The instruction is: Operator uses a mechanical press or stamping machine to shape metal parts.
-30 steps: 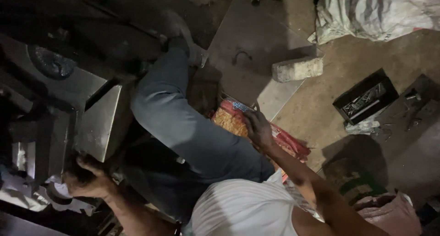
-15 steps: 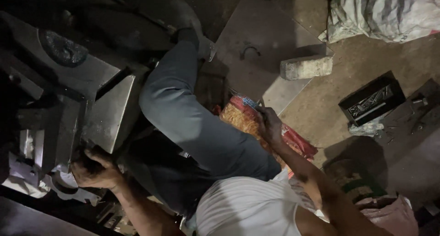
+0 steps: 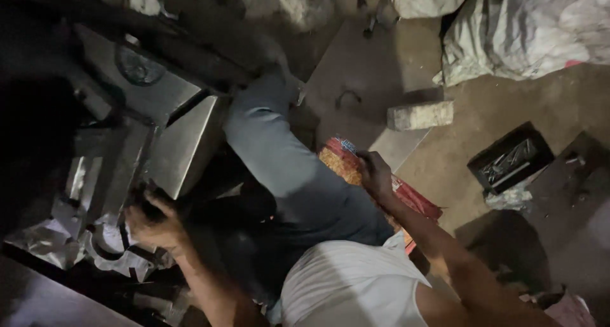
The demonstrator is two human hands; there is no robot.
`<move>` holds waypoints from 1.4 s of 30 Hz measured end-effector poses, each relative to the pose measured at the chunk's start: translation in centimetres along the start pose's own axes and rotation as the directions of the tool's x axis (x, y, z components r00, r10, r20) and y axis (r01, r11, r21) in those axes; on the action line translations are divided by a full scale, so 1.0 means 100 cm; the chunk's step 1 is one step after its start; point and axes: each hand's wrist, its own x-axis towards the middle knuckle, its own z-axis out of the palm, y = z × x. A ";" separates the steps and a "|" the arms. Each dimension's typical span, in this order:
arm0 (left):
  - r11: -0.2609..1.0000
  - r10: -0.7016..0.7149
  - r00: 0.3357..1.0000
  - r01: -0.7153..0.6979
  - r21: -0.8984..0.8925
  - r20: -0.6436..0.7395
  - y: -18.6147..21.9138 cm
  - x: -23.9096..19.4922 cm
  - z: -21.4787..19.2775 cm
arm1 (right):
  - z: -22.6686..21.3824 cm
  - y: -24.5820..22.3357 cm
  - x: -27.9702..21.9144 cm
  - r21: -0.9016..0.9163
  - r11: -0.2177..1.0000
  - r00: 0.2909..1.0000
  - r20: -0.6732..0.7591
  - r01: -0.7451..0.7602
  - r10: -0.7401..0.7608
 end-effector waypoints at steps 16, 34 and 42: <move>0.710 -0.565 0.813 0.567 0.418 -0.143 -0.084 -0.047 -0.087 | -0.004 -0.129 0.138 0.111 0.884 0.890 -0.020 0.455 -0.455; 0.498 -0.772 0.619 0.730 0.468 -0.145 -0.145 -0.082 -0.013 | 0.166 -0.302 0.033 0.146 -0.213 -0.258 0.512 0.966 -0.819; 0.588 -0.773 0.633 0.691 -0.421 -0.041 -0.083 -0.033 -0.124 | 0.169 -0.295 0.044 0.334 0.664 0.282 0.712 0.669 -0.643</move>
